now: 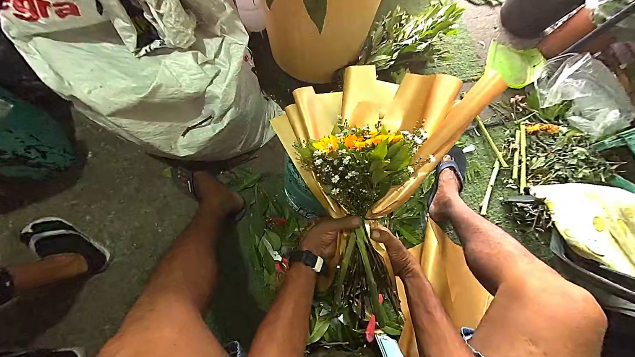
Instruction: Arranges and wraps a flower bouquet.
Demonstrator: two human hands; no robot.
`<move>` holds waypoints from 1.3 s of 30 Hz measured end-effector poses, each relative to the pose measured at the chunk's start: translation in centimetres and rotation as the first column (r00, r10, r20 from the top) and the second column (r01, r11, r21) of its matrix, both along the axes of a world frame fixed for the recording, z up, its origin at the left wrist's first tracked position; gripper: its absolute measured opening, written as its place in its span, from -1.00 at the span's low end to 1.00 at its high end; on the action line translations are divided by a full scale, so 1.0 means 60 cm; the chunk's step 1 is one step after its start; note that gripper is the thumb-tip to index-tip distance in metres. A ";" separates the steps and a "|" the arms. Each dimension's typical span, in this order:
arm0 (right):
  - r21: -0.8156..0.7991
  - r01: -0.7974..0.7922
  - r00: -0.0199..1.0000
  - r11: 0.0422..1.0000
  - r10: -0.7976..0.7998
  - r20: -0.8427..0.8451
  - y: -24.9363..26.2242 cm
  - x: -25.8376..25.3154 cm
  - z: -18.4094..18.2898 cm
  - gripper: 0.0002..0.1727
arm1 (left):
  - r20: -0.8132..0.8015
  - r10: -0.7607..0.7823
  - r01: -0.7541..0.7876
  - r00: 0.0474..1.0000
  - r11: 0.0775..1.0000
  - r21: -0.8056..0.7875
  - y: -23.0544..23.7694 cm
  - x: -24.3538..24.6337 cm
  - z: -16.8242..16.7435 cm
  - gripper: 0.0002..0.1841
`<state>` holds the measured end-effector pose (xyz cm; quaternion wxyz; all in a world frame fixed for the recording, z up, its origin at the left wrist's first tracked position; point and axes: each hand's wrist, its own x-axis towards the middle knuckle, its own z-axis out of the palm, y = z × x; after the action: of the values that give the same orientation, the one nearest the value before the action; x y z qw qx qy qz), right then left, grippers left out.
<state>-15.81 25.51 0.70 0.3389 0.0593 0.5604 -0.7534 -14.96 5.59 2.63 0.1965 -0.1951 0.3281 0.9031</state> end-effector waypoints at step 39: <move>0.280 0.708 0.240 0.649 0.152 -0.959 -0.010 -0.026 0.532 -0.64 | -0.218 -0.107 -0.045 0.970 0.802 -0.596 0.033 0.021 0.071 0.00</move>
<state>-17.38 24.92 32.62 -0.2633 -0.1613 0.8533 -0.4201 -13.70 7.55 6.86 0.0989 -0.1306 0.6199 0.7674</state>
